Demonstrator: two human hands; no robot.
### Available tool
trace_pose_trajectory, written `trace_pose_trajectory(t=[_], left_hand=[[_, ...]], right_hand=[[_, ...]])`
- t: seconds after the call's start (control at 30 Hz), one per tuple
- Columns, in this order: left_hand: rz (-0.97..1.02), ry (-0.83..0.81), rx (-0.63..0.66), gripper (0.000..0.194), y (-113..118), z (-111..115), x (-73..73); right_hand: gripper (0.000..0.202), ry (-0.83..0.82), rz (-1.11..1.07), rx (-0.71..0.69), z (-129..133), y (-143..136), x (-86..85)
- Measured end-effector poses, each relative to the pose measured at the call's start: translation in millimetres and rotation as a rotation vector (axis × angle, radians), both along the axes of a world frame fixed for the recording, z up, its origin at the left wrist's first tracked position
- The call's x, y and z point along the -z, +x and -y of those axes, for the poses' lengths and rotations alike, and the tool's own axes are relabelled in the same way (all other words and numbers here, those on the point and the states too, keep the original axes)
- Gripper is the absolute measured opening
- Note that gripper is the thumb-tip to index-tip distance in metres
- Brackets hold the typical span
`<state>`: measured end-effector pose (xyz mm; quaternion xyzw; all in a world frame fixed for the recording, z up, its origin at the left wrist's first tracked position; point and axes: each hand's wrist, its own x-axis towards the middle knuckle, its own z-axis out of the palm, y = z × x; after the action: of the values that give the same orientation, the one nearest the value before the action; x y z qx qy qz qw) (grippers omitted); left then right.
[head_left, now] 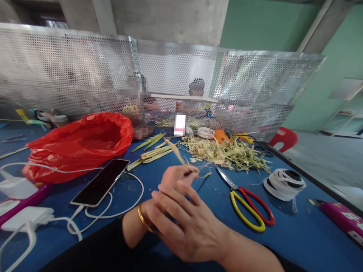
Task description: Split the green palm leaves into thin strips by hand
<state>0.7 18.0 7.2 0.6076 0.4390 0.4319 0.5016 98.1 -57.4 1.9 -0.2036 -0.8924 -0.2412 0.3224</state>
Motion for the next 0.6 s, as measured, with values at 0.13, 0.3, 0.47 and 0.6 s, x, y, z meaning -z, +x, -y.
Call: trace_pose_trajectory(t=[0.13,0.3,0.47,0.6], left_hand=[[0.373,-0.218,-0.013,0.014,-9.4,-9.7,-2.2],[0.47,-0.311,-0.003,0.023,-10.9,-6.9,-2.9],[0.391,-0.271,-0.105,0.016,-7.7,-6.2,-0.9],[0.363,-0.271,-0.137,0.014,-7.4,-9.4,3.2]], right_hand=[[0.028,0.109,-0.253,0.093,-16.0,20.7,-7.0],[0.02,-0.163,-0.324,0.538,-51.7,41.9,-4.8],[0.028,-0.239,-0.185,0.531,-54.9,43.1,0.7],[0.028,-0.249,-0.169,0.483,-48.7,38.3,1.9]])
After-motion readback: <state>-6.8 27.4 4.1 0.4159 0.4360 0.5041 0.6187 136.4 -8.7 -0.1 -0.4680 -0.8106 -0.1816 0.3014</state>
